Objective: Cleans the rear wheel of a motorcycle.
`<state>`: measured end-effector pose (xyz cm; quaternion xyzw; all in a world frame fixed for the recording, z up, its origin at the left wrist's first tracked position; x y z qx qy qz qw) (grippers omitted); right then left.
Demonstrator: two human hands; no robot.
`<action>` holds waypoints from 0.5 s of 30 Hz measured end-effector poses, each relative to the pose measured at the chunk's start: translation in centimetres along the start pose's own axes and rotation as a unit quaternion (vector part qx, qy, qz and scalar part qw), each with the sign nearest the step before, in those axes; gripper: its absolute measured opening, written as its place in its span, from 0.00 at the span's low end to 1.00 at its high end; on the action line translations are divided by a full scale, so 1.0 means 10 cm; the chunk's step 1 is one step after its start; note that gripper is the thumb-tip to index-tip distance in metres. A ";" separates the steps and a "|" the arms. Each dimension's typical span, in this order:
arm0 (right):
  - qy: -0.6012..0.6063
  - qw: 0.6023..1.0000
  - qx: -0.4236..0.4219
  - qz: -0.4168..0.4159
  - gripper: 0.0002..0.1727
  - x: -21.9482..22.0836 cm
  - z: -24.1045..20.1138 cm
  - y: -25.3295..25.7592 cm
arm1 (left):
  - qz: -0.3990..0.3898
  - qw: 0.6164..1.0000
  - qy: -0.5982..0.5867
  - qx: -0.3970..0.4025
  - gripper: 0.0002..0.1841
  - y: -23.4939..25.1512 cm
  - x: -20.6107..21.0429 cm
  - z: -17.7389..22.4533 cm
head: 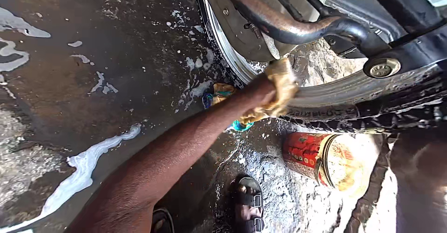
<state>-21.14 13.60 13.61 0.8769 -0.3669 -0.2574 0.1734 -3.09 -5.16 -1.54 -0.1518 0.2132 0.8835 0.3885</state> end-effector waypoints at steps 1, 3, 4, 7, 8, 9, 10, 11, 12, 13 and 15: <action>-0.005 1.000 -0.023 0.000 0.15 -0.04 0.07 -0.02 | -0.013 0.999 0.027 -0.031 0.21 -0.03 -0.04 -0.09; -0.007 0.998 -0.055 -0.006 0.33 0.03 0.19 -0.11 | -0.001 0.996 0.089 -0.017 0.20 0.00 -0.14 0.07; 0.011 0.999 -0.049 -0.017 0.42 0.22 0.15 -0.17 | 0.016 0.996 0.092 0.016 0.20 0.00 -0.16 0.23; 0.067 0.994 -0.019 -0.081 0.51 0.60 0.12 -0.27 | 0.175 0.976 0.059 0.113 0.16 0.09 -0.14 0.63; 0.066 0.994 -0.019 -0.087 0.50 0.61 0.09 -0.27 | 0.199 0.971 0.041 0.126 0.16 0.09 -0.12 0.68; 0.064 0.994 -0.020 -0.084 0.49 0.61 0.04 -0.24 | 0.184 0.976 0.005 0.117 0.16 0.04 -0.12 0.68; 0.062 0.994 -0.023 -0.082 0.48 0.61 -0.01 -0.22 | 0.164 0.981 -0.024 0.099 0.16 -0.03 -0.10 0.61; 0.060 0.995 -0.027 -0.076 0.46 0.61 -0.06 -0.20 | 0.138 0.989 -0.021 0.058 0.16 -0.08 -0.07 0.46; 0.056 0.996 -0.030 -0.069 0.45 0.61 -0.09 -0.18 | 0.111 0.994 0.008 0.012 0.18 -0.11 -0.05 0.31; 0.054 0.996 -0.032 -0.063 0.44 0.61 -0.11 -0.18 | 0.092 0.995 0.036 -0.022 0.20 -0.16 -0.06 0.24; 0.051 0.997 -0.025 -0.059 0.42 0.63 -0.12 -0.21 | 0.102 0.992 0.061 -0.049 0.21 -0.25 -0.16 0.30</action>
Point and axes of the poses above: each hand's wrist, its own y-axis towards the middle knuckle, its own x-axis out of the palm, z = x × y, the point moved 7 cm from there along y, towards the middle knuckle
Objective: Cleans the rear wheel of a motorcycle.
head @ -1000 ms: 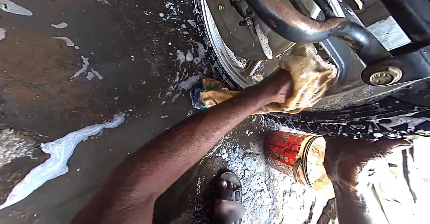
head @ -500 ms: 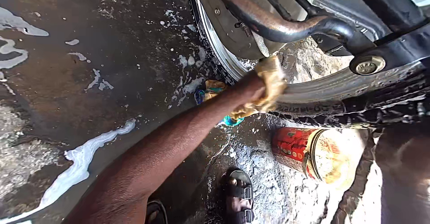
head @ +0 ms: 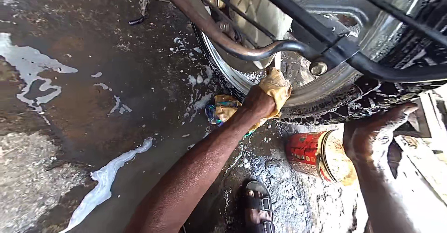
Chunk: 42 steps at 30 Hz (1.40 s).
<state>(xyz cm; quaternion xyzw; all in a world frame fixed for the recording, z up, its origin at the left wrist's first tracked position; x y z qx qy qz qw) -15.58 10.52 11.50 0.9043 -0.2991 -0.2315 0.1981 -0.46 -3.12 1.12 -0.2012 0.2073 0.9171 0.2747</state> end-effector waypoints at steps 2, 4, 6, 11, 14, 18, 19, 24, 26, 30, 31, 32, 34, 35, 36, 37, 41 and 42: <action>0.007 1.000 0.020 -0.008 0.41 0.00 -0.01 -0.04 | 0.097 0.995 -0.012 -0.002 0.21 -0.17 -0.02 0.03; 0.016 0.999 0.045 -0.019 0.42 0.00 0.01 -0.06 | 0.205 0.963 -0.138 -0.104 0.20 -0.49 0.15 -0.19; 0.025 0.998 0.057 -0.026 0.44 -0.01 0.05 -0.07 | 0.310 0.857 -0.298 -0.284 0.20 -0.86 0.45 -0.50; 0.033 0.998 0.054 -0.025 0.43 -0.02 0.07 -0.10 | 0.197 0.933 -0.179 -0.242 0.20 -0.69 0.56 0.16; 0.040 0.998 0.037 -0.026 0.40 0.04 0.00 -0.06 | 0.236 0.968 -0.076 -0.039 0.16 -0.47 0.39 0.88; 0.030 0.999 0.029 -0.016 0.39 0.04 -0.07 0.00 | 0.241 0.969 -0.060 0.007 0.15 -0.56 0.66 0.54; 0.030 0.999 0.024 -0.021 0.39 0.04 -0.09 0.01 | 0.217 0.976 -0.038 -0.001 0.17 -0.60 0.74 0.36; 0.032 0.999 0.035 -0.024 0.39 -0.04 -0.05 -0.01 | 0.183 0.981 0.027 0.050 0.22 -0.34 0.42 0.25; 0.023 0.999 0.024 -0.013 0.39 -0.04 -0.06 0.02 | 0.212 0.975 0.057 0.041 0.23 0.11 0.11 0.35; 0.014 1.000 -0.001 0.000 0.43 -0.05 -0.07 0.07 | 0.203 0.968 0.135 0.053 0.22 0.30 0.05 0.32; 0.015 1.000 0.001 0.000 0.44 -0.06 -0.05 0.06 | 0.218 0.961 0.144 0.090 0.22 0.22 0.09 0.26; 0.017 1.000 0.007 -0.005 0.45 -0.07 -0.03 0.05 | 0.210 0.962 0.131 0.117 0.22 0.12 0.13 0.21; 0.027 0.999 0.031 -0.025 0.45 -0.09 0.02 0.00 | 0.173 0.971 0.070 0.151 0.18 -0.06 0.17 0.20; 0.033 0.998 0.044 -0.036 0.45 -0.09 0.05 -0.03 | 0.152 0.977 0.021 0.148 0.16 -0.15 0.17 0.20; 0.038 0.997 0.055 -0.044 0.44 -0.08 0.07 -0.05 | 0.158 0.978 0.001 0.138 0.19 -0.26 0.22 0.13; 0.043 0.996 0.064 -0.050 0.45 -0.06 0.10 -0.07 | 0.205 0.970 0.000 0.131 0.21 -0.35 0.25 0.07; 0.050 0.993 0.075 -0.077 0.47 -0.05 0.19 -0.11 | 0.235 0.970 0.059 0.027 0.19 0.08 0.30 0.16; 0.052 0.993 0.074 -0.081 0.47 -0.06 0.21 -0.10 | 0.222 0.973 0.057 0.010 0.19 0.23 0.28 0.22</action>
Point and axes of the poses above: each hand's wrist, its own y-axis towards the middle knuckle, its own x-axis out of the palm, z = x × y, the point moved 7 cm from there along y, towards the middle knuckle
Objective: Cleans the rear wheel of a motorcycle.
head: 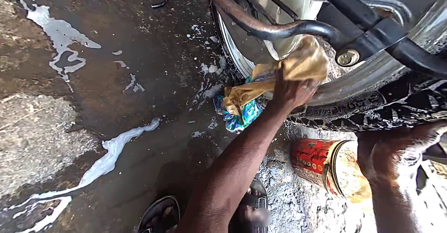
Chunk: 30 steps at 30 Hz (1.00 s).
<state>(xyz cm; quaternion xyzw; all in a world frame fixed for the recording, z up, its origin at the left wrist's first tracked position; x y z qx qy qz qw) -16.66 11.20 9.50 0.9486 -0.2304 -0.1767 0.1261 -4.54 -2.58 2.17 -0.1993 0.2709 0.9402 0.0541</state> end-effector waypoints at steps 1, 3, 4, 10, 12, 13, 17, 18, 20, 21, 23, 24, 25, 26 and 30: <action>0.002 1.000 0.001 0.002 0.46 -0.02 0.01 0.00 | 0.012 1.000 -0.014 -0.011 0.19 0.06 0.02 0.02; 0.001 1.000 -0.001 0.010 0.46 -0.07 0.03 0.02 | 0.091 0.995 -0.028 0.016 0.18 -0.08 0.05 -0.03; 0.001 1.000 -0.005 0.011 0.45 -0.09 0.04 0.03 | 0.125 0.991 -0.034 0.038 0.17 -0.23 0.07 -0.07; 0.009 0.998 -0.037 0.057 0.46 -0.27 0.17 0.07 | 0.121 0.991 -0.019 0.043 0.16 -0.20 0.00 -0.05; 0.000 0.997 -0.044 0.063 0.46 -0.29 0.17 0.06 | 0.148 0.988 -0.022 0.034 0.16 -0.04 -0.04 -0.01; -0.001 0.997 -0.047 0.063 0.44 -0.29 0.14 0.05 | 0.142 0.989 -0.029 0.029 0.15 -0.12 0.00 -0.01; 0.009 0.996 -0.059 0.067 0.44 -0.21 0.08 0.07 | 0.098 0.991 -0.085 -0.028 0.16 -0.85 0.22 -0.06; 0.015 0.996 -0.061 0.067 0.44 -0.20 0.09 0.09 | 0.132 0.988 -0.076 -0.029 0.17 -0.83 0.20 -0.06; 0.015 0.997 -0.047 0.064 0.43 -0.22 0.13 0.09 | 0.130 0.989 -0.026 -0.071 0.17 -0.49 0.06 -0.01; 0.009 0.998 -0.037 0.054 0.43 -0.23 0.13 0.07 | 0.109 0.988 -0.001 -0.106 0.17 -0.29 -0.02 0.00; 0.011 0.999 -0.029 0.045 0.46 -0.22 0.13 0.07 | 0.096 0.986 0.025 -0.133 0.17 -0.08 -0.09 0.00; 0.009 0.999 -0.026 0.042 0.46 -0.21 0.11 0.06 | 0.104 0.987 0.024 -0.121 0.17 -0.16 -0.05 -0.01; 0.007 0.999 -0.024 0.043 0.45 -0.17 0.08 0.06 | 0.091 0.990 0.009 -0.109 0.17 -0.32 0.03 -0.03; 0.010 0.998 -0.021 0.050 0.44 -0.14 0.06 0.07 | 0.060 0.992 -0.013 -0.111 0.18 -0.49 0.13 -0.07; 0.034 0.997 0.004 0.071 0.43 -0.13 0.12 0.06 | -0.033 0.993 -0.004 -0.113 0.21 -0.40 0.15 -0.24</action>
Point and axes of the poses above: each hand's wrist, its own y-axis towards the middle knuckle, its own x-axis out of the palm, z = x × y, the point moved 7 cm from there along y, towards the middle knuckle
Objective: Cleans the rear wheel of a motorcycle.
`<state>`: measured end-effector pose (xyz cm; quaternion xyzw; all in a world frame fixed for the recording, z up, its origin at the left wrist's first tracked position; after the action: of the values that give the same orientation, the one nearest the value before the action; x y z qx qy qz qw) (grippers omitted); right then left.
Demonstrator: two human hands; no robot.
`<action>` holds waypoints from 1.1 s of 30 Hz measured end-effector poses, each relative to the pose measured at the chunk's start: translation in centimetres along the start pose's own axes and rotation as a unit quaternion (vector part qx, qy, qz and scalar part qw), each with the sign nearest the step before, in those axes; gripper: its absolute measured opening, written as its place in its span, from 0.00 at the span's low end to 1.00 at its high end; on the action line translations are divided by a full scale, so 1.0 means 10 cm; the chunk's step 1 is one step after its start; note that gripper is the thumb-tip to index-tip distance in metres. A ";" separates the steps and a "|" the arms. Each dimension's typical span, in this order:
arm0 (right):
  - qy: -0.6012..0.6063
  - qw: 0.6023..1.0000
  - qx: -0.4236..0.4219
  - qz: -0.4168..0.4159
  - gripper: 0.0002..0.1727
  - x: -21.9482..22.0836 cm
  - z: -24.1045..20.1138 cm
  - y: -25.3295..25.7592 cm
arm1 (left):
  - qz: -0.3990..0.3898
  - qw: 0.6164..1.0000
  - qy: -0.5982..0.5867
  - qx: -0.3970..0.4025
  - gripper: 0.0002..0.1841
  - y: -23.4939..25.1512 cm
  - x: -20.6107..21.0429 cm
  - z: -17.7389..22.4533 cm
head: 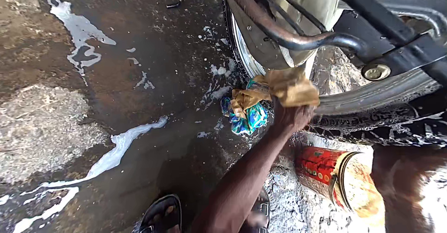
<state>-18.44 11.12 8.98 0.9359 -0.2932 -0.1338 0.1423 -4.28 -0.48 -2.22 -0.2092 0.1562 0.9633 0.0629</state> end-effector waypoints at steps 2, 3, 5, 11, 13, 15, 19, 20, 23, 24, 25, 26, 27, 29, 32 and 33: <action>-0.006 0.999 0.022 -0.025 0.44 -0.08 0.07 -0.06 | 0.027 0.999 0.042 0.016 0.20 0.25 -0.15 0.03; -0.008 0.999 0.029 -0.037 0.45 -0.09 0.08 -0.06 | 0.022 0.998 0.054 0.017 0.20 0.27 -0.14 0.03; -0.018 0.998 0.037 -0.043 0.45 -0.07 0.06 -0.08 | 0.031 0.999 0.035 0.011 0.19 0.06 -0.08 0.01; -0.001 0.998 0.062 -0.008 0.43 -0.03 0.11 -0.09 | 0.005 1.000 0.016 0.002 0.20 0.08 -0.11 -0.04; 0.001 0.997 0.067 -0.038 0.40 -0.08 0.14 -0.10 | 0.000 0.999 0.043 0.013 0.20 0.31 -0.18 -0.04; -0.009 0.997 0.064 -0.051 0.40 -0.06 0.09 -0.10 | 0.031 0.998 0.017 0.044 0.18 0.11 -0.10 -0.09; -0.008 0.999 0.040 0.002 0.42 -0.02 0.07 -0.05 | -0.002 0.998 -0.015 0.058 0.21 -0.25 0.06 -0.23; -0.012 1.000 0.013 -0.002 0.44 0.00 0.10 -0.06 | 0.008 0.998 0.000 0.063 0.19 -0.10 -0.02 -0.20; -0.052 0.997 -0.025 -0.050 0.49 0.05 0.15 -0.18 | 0.062 0.996 0.014 0.062 0.18 0.32 -0.25 -0.06; -0.062 0.995 -0.034 -0.067 0.47 0.07 0.14 -0.18 | 0.070 0.995 0.014 0.062 0.18 0.33 -0.26 -0.06; -0.068 0.994 -0.042 -0.076 0.46 0.09 0.12 -0.17 | 0.068 0.996 0.017 0.063 0.19 0.25 -0.23 -0.07; -0.063 0.994 -0.048 -0.076 0.46 0.11 0.10 -0.16 | 0.061 0.996 0.029 0.062 0.19 0.11 -0.16 -0.12; -0.058 0.994 -0.051 -0.073 0.47 0.12 0.08 -0.16 | 0.060 0.996 0.036 0.064 0.19 -0.05 -0.08 -0.17; -0.054 0.995 -0.047 -0.062 0.46 0.12 0.07 -0.17 | 0.083 0.993 0.052 0.062 0.20 -0.39 0.02 -0.27; -0.048 0.997 -0.043 -0.049 0.47 0.18 0.05 -0.18 | 0.068 0.997 0.044 -0.004 0.21 -0.45 -0.07 -0.41; -0.049 0.997 -0.043 -0.046 0.47 0.18 0.04 -0.20 | 0.074 0.997 0.029 -0.022 0.21 -0.40 -0.14 -0.43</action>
<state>-16.13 11.52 7.65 0.9338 -0.2500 -0.1982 0.1620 -0.65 1.79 -6.47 -0.2263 0.1517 0.9620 -0.0178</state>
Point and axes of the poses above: each hand's wrist, its own y-axis towards the middle knuckle, its own x-axis out of the palm, z = x × y, the point moved 7 cm from there along y, towards the middle knuckle
